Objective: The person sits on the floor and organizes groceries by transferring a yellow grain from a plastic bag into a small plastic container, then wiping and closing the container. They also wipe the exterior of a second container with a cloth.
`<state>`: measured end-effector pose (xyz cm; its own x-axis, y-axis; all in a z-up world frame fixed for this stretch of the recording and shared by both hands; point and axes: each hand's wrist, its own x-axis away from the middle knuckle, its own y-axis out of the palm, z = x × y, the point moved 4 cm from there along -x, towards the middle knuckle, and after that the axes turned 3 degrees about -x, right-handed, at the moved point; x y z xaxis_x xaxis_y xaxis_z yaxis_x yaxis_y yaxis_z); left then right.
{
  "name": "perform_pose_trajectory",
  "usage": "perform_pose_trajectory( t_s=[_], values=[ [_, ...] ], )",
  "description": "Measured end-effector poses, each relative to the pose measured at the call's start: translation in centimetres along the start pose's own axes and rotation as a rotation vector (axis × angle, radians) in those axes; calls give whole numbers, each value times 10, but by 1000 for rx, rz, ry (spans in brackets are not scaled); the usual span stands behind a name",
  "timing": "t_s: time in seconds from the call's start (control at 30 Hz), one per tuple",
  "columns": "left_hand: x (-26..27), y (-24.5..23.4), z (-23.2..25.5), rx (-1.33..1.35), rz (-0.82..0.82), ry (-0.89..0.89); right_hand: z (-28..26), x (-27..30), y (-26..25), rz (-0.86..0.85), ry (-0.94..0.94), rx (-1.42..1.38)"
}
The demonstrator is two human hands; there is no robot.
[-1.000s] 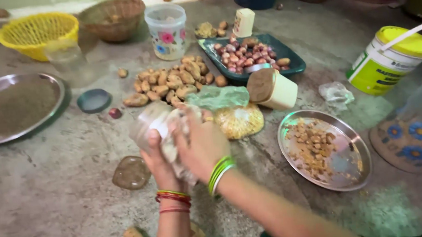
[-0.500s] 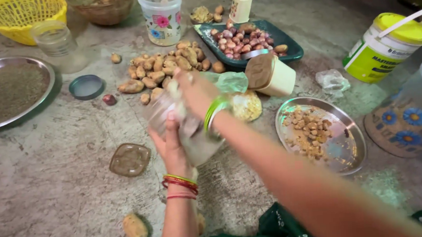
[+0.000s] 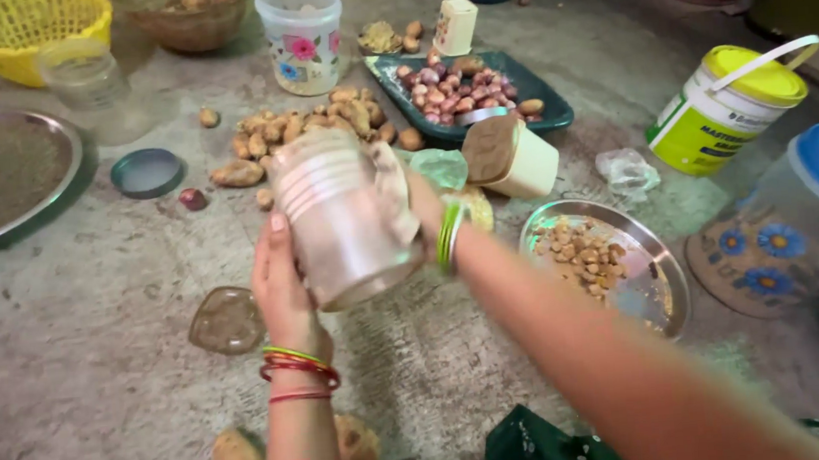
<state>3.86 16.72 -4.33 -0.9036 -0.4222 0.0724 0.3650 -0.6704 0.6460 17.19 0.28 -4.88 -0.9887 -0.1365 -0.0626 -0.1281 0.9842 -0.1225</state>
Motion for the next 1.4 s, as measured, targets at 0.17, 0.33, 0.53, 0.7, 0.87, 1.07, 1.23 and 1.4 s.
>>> perform_pose_trajectory(
  t_s=[0.17,0.33,0.53,0.7,0.87,1.07,1.23,1.4],
  values=[
    [-17,-13,-35,-388,-40,125,14,38,-20,136,-46,-134],
    [-2,7,-27,-523,13,-2,-117,104,16,253,-115,582],
    [12,16,-5,-221,-74,29,-112,87,21,195,-234,657],
    [30,35,9,20,-208,-123,-36,17,-3,-103,141,252],
    [25,30,1,18,-118,-61,-14,50,2,-149,74,-109],
    [18,19,-4,57,21,85,-66,120,12,254,-27,435],
    [18,13,-21,104,89,60,-74,113,2,253,-22,261],
    [6,19,-40,-176,15,84,-95,123,-5,376,-339,565]
  ],
)
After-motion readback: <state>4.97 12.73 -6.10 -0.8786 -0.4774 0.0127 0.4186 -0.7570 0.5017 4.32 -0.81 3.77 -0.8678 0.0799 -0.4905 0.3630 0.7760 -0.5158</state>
